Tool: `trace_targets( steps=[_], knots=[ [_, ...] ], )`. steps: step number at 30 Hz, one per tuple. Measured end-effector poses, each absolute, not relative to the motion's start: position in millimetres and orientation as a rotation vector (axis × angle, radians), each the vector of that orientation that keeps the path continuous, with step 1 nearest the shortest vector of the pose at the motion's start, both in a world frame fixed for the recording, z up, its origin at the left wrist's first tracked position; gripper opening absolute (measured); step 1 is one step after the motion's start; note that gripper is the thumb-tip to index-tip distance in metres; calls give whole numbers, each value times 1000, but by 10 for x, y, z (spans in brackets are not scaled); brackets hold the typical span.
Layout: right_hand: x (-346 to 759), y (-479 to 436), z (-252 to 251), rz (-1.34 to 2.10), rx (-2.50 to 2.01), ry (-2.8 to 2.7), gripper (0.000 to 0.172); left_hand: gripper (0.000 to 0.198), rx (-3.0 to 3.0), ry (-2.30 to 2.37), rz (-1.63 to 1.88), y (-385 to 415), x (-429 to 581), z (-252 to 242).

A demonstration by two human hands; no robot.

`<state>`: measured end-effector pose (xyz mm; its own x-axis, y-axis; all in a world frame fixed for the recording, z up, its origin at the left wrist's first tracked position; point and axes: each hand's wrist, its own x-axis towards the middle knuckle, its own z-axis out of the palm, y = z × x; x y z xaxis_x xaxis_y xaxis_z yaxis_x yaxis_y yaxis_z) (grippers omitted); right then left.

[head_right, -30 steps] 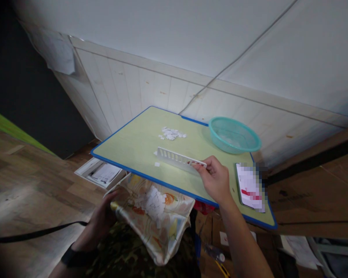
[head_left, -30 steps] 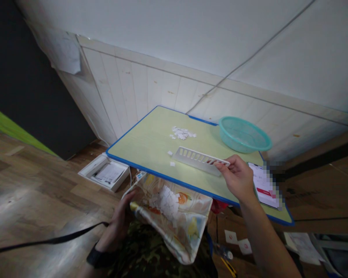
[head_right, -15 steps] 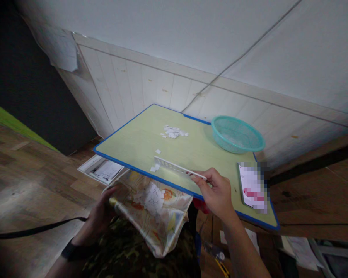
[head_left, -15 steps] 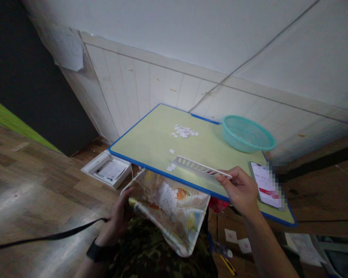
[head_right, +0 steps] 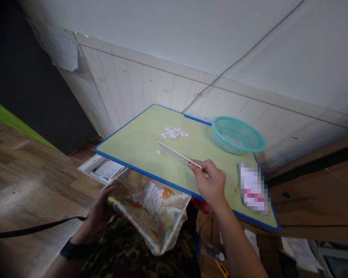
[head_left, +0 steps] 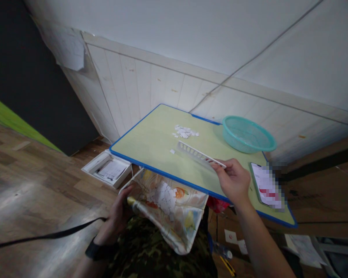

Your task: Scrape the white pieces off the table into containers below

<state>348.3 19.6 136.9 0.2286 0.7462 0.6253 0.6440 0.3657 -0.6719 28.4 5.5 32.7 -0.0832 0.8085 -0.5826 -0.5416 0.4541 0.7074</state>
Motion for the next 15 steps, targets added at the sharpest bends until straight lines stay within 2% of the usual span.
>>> trace_targets(
  steps=[7, 15],
  knots=[
    [3388, 272, 1348, 171, -1232, -1673, 2, 24, 265, 1225, 1159, 45, 269, 425],
    [3436, -141, 1475, 387, -1131, -1792, 11, 19, 238, 1245, 1154, 81, 285, 434]
  ],
)
